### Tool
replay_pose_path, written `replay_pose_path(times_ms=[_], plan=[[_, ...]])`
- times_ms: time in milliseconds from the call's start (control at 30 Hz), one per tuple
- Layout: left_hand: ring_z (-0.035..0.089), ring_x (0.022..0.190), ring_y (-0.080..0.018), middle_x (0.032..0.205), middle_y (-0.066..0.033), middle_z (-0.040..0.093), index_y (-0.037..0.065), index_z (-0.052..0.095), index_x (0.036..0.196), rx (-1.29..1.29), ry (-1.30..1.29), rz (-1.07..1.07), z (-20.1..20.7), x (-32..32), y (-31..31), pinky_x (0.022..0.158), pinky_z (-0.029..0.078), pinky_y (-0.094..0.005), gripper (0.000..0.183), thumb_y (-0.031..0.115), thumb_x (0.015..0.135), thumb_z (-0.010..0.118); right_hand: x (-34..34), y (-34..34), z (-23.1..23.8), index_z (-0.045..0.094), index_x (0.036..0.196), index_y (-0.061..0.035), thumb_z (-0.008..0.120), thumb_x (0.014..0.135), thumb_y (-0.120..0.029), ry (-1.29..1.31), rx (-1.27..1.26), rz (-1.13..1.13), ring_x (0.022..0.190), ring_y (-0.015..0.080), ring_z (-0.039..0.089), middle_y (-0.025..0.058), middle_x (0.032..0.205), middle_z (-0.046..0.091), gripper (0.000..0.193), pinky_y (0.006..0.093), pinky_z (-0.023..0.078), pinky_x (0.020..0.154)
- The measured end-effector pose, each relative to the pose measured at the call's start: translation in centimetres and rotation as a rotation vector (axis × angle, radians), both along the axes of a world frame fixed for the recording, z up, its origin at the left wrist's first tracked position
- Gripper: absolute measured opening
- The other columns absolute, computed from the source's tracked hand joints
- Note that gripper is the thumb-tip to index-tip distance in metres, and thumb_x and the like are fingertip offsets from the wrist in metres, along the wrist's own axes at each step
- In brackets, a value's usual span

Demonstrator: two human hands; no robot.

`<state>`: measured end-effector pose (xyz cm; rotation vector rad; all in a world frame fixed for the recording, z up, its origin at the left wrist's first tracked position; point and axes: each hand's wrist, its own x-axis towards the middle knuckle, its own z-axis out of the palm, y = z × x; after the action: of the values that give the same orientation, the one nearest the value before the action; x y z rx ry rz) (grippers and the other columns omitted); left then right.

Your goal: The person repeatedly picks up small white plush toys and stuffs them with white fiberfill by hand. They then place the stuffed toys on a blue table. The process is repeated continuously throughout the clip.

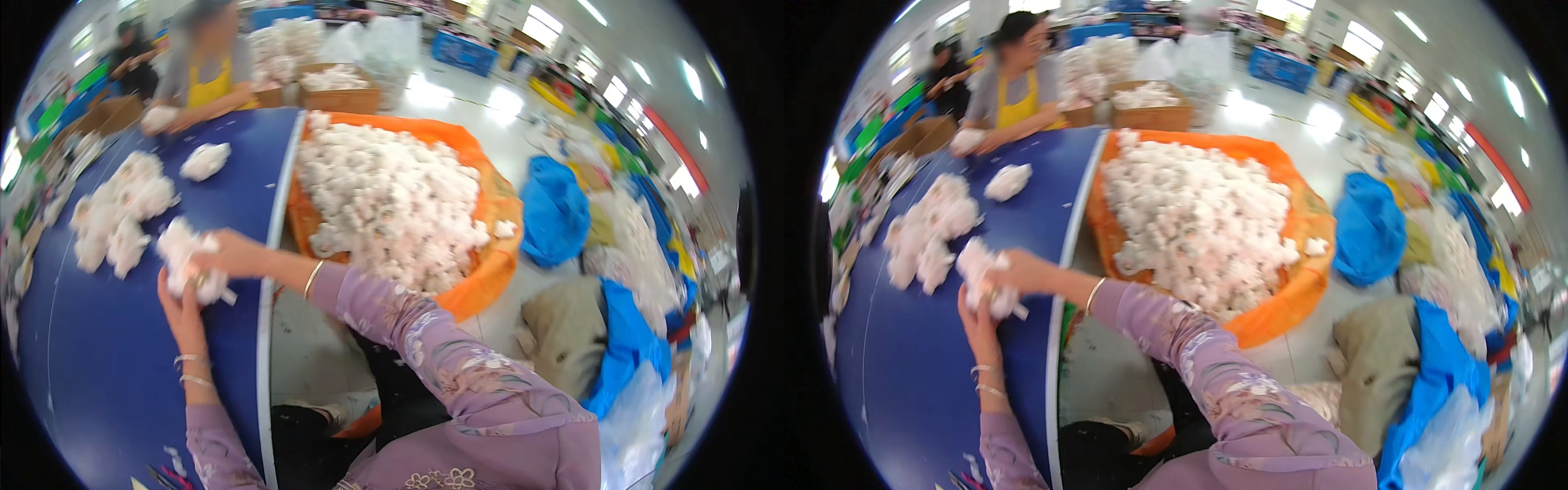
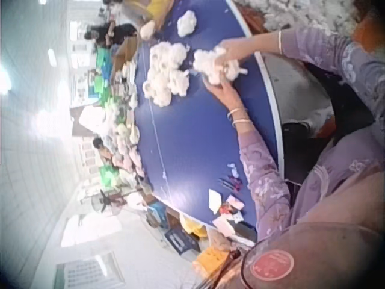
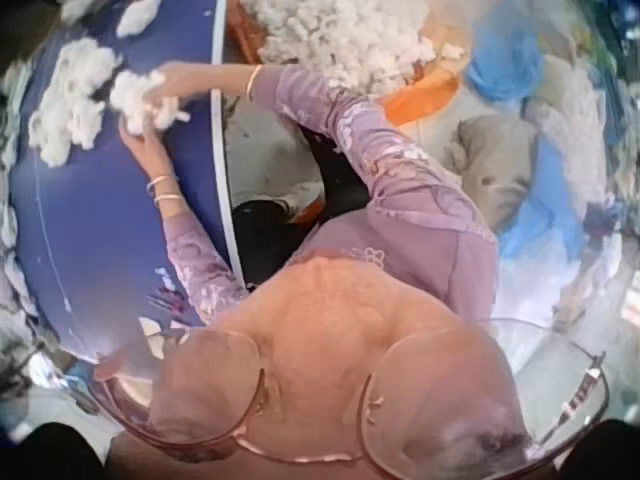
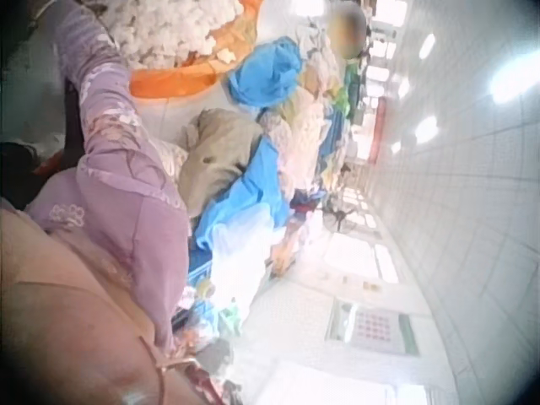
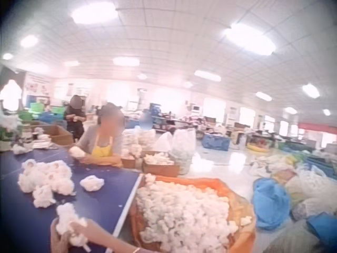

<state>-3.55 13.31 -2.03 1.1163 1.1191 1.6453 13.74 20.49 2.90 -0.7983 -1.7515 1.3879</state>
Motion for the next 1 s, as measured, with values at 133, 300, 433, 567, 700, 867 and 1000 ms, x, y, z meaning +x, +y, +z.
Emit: replay_pose_path(times_ms=[133, 300, 433, 567, 700, 867, 1000], plan=[[0.056, 0.110, -0.0176, 0.123, -0.0107, 0.058, -0.002, 0.046, 0.134, -0.004, 0.257, -0.038, -0.2, 0.4, 0.0, 0.090, 0.047, -0.0296, 0.046, 0.018, 0.095, 0.060, 2.3, -4.0, -2.3, 0.061, 0.110, 0.0062, 0.066, 0.089, -0.038, -0.120, 0.323, -0.130, 0.091, 0.0314, 0.065, 0.0195, 0.098, 0.068, 0.049, 0.0381, 0.050, 0.083], [0.060, 0.090, -0.0099, 0.107, -0.0057, 0.065, -0.002, 0.057, 0.121, -0.078, 0.195, -0.153, 0.2, 0.5, -0.4, 0.076, 0.049, -0.0243, 0.029, 0.012, 0.096, 0.057, 3.4, -4.3, -0.6, 0.060, 0.107, 0.0057, 0.064, 0.087, -0.039, -0.140, 0.271, -0.156, 0.084, 0.0315, 0.063, 0.0187, 0.088, 0.065, 0.049, 0.0383, 0.049, 0.076], [0.061, 0.089, -0.0105, 0.106, -0.0053, 0.066, -0.004, 0.059, 0.120, -0.133, 0.217, -0.268, 0.2, -0.7, -0.7, 0.078, 0.049, -0.0255, 0.028, 0.011, 0.095, 0.057, 3.7, -4.7, -0.4, 0.059, 0.098, 0.0042, 0.067, 0.084, -0.032, -0.163, 0.163, -0.021, 0.077, 0.0230, 0.061, 0.0168, 0.086, 0.065, 0.039, 0.0348, 0.048, 0.070], [0.062, 0.094, -0.0136, 0.107, -0.0068, 0.066, -0.004, 0.057, 0.123, -0.103, 0.294, -0.346, -0.5, -1.6, -0.3, 0.083, 0.050, -0.0279, 0.032, 0.015, 0.098, 0.055, 3.8, -4.8, -0.6, 0.058, 0.092, 0.0036, 0.066, 0.084, -0.026, -0.089, 0.215, -0.005, 0.074, 0.0220, 0.060, 0.0147, 0.082, 0.064, 0.031, 0.0347, 0.048, 0.067], [0.059, 0.106, -0.0193, 0.120, -0.0105, 0.060, -0.002, 0.050, 0.132, -0.027, 0.404, -0.100, -0.5, -1.0, -0.1, 0.091, 0.049, -0.0326, 0.042, 0.026, 0.101, 0.049, 3.1, -4.1, -1.3, 0.056, 0.090, 0.0031, 0.062, 0.086, -0.015, 0.049, 0.153, -0.157, 0.071, 0.0201, 0.060, 0.0134, 0.079, 0.064, 0.020, 0.0348, 0.048, 0.065], [0.048, 0.127, -0.0265, 0.140, -0.0138, 0.044, 0.005, 0.035, 0.145, -0.017, -0.097, -0.258, 0.7, 0.0, -0.7, 0.105, 0.042, -0.0384, 0.056, 0.031, 0.098, 0.050, 1.5, -4.4, -2.9, 0.053, 0.091, 0.0012, 0.061, 0.088, -0.012, 0.197, 0.159, -0.409, 0.071, 0.0184, 0.059, 0.0121, 0.079, 0.062, 0.016, 0.0341, 0.048, 0.064], [0.048, 0.126, -0.0275, 0.141, -0.0147, 0.042, 0.008, 0.034, 0.147, -0.077, -0.003, -0.163, 2.1, 1.2, -0.9, 0.105, 0.042, -0.0379, 0.061, 0.020, 0.091, 0.054, 1.3, -5.0, -2.6, 0.051, 0.094, 0.0017, 0.067, 0.087, -0.021, 0.105, 0.104, -0.348, 0.068, 0.0183, 0.058, 0.0122, 0.078, 0.060, 0.029, 0.0344, 0.048, 0.062]])
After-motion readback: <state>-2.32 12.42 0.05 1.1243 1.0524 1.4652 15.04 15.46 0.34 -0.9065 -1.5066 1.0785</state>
